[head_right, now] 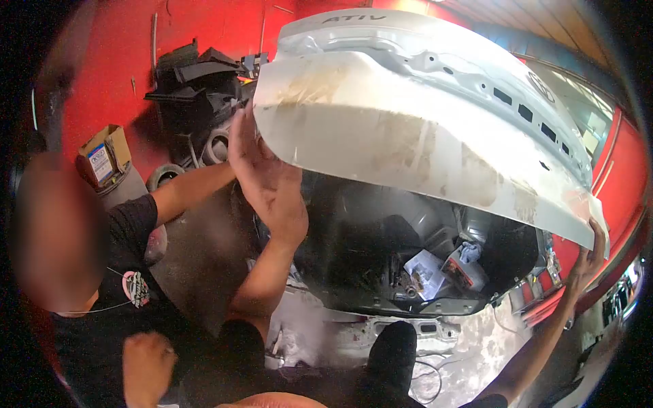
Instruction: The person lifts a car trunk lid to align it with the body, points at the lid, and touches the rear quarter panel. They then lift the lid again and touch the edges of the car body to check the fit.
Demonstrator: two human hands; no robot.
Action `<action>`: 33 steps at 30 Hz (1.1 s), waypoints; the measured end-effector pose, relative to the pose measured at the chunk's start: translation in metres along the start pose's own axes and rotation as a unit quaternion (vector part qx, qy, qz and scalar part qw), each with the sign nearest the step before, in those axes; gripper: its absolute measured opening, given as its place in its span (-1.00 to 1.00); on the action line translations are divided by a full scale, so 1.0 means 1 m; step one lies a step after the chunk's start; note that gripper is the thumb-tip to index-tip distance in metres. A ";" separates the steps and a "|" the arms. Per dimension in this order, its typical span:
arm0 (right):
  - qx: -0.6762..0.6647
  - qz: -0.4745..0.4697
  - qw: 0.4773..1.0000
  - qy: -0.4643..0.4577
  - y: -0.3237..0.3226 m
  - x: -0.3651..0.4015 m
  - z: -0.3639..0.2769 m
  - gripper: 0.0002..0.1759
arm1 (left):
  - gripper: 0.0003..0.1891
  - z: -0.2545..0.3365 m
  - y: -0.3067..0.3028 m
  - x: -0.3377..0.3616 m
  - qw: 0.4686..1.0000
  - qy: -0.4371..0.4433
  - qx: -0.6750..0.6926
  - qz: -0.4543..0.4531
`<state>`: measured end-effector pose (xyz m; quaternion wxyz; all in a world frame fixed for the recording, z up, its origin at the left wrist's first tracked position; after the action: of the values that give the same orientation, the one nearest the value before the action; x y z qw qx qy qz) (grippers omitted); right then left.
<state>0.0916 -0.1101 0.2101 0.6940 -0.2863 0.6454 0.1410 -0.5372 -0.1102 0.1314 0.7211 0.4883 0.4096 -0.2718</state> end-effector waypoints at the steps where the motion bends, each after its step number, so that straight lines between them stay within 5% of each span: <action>1: 0.002 -0.004 1.000 0.000 0.001 -0.001 -0.005 -0.33 | -0.18 -0.003 0.000 0.001 1.000 -0.006 0.007 -0.005; 15: -0.008 0.029 0.999 0.031 0.002 -0.018 0.014 -0.51 | -0.17 -0.022 0.048 0.012 0.995 -0.009 0.057 -0.081; 20: -0.009 0.036 0.999 0.023 0.004 -0.016 0.022 -0.38 | -0.21 -0.026 0.050 0.017 0.998 -0.022 0.055 -0.033; 27: -0.016 0.054 0.998 0.001 -0.004 -0.014 0.037 -0.44 | -0.38 -0.039 0.052 0.024 0.999 -0.031 0.009 -0.011; 29: 0.036 0.069 0.997 -0.009 -0.004 -0.011 0.034 -0.19 | -0.39 -0.045 0.055 0.032 0.999 -0.023 0.026 -0.003; 33: 0.046 0.065 0.997 0.001 -0.003 -0.006 0.030 -0.24 | -0.33 -0.045 0.062 0.037 0.999 -0.009 0.042 0.033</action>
<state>0.1172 -0.0942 0.2171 0.6950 -0.2119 0.6692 0.1559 -0.4831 -0.0451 0.1209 0.7122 0.5289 0.3748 -0.2693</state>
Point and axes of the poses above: each hand's wrist, its own x-axis away from the middle knuckle, its own y-axis out of the palm, z = x × y, the point moved 5 cm from there along -x, towards the middle knuckle, and after that the axes turned 14 degrees about -x, right-handed, at the moved point
